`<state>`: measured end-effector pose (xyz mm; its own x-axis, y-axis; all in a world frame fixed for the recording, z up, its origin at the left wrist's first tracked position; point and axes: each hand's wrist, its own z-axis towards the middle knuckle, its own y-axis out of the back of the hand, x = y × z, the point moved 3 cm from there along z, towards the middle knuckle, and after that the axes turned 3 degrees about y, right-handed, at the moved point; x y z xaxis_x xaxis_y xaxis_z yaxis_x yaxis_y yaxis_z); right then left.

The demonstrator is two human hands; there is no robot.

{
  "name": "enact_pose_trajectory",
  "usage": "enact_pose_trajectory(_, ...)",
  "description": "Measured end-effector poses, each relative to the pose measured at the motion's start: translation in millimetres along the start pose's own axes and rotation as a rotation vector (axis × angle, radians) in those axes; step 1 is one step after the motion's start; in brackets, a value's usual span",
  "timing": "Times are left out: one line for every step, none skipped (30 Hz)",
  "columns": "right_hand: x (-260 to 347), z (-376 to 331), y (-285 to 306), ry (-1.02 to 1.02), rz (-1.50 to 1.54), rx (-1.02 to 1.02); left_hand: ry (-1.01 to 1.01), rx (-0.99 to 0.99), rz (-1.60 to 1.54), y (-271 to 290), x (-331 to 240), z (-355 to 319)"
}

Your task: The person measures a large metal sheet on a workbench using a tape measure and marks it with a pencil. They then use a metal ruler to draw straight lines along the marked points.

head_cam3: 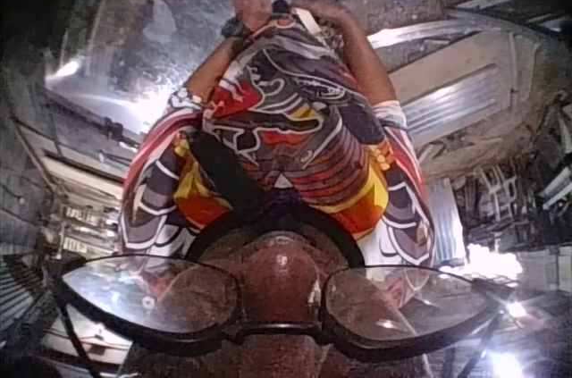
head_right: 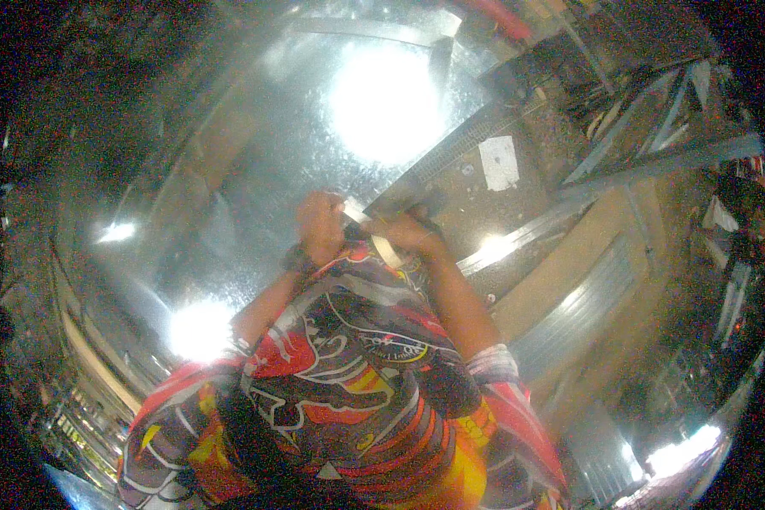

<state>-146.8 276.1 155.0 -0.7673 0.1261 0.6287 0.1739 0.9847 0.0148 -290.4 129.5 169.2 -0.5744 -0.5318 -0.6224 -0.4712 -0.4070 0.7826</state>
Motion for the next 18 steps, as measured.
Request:
enact_pose_trajectory(-7.4,5.1,0.1,0.004,0.000,-0.020,0.014,0.011,0.064,-2.4,-1.4,-0.1)
enact_pose_trajectory(-12.3,10.8,-1.0,-0.022,-0.006,-0.034,0.011,-0.007,0.082,-3.9,-0.9,0.4)
enact_pose_trajectory(-17.5,14.9,-0.6,-0.035,-0.007,-0.047,0.008,-0.024,0.100,-5.9,0.2,3.6)
enact_pose_trajectory(-23.1,18.4,0.1,-0.050,-0.008,-0.061,0.004,-0.041,0.119,-7.7,1.3,6.6)
enact_pose_trajectory(-22.2,19.7,1.7,-0.050,-0.004,-0.075,0.014,-0.030,0.129,-8.0,1.5,11.0)
enact_pose_trajectory(-19.3,20.6,3.6,-0.051,0.000,-0.090,0.023,-0.018,0.140,-7.9,1.6,15.3)
enact_pose_trajectory(-19.0,25.7,4.9,-0.080,-0.030,-0.061,0.032,-0.006,0.150,-7.9,1.5,19.1)
enact_pose_trajectory(-21.1,31.9,6.9,-0.108,-0.061,-0.033,0.050,0.007,0.165,-9.2,2.0,22.2)
enact_pose_trajectory(-25.3,38.6,7.4,-0.145,-0.089,-0.025,0.069,0.021,0.179,-10.4,2.4,25.0)
enact_pose_trajectory(-29.5,42.2,8.2,-0.161,-0.103,-0.017,0.087,0.034,0.194,-11.2,2.7,27.0)
enact_pose_trajectory(-29.5,43.9,8.4,-0.178,-0.118,-0.008,0.081,0.039,0.178,-11.4,3.8,27.9)
enact_pose_trajectory(-29.5,44.6,8.9,-0.176,-0.120,0.001,0.076,0.043,0.162,-11.0,5.1,28.7)
enact_pose_trajectory(-29.6,45.2,8.6,-0.177,-0.114,0.001,0.070,0.048,0.147,-10.8,6.2,29.3)
enact_pose_trajectory(-29.1,45.1,8.3,-0.179,-0.107,0.001,0.071,0.051,0.143,-10.7,6.6,29.7)
enact_pose_trajectory(-28.8,44.9,7.1,-0.185,-0.092,-0.007,0.072,0.055,0.140,-10.6,7.0,30.0)
enact_pose_trajectory(-28.2,44.1,6.3,-0.173,-0.070,-0.004,0.074,0.058,0.136,-10.4,7.3,30.4)
enact_pose_trajectory(-22.9,41.1,5.1,-0.162,-0.049,0.000,0.079,0.058,0.144,-11.8,8.8,30.6)
enact_pose_trajectory(-17.5,36.7,5.4,-0.133,-0.021,0.017,0.085,0.057,0.152,-13.4,10.2,30.8)
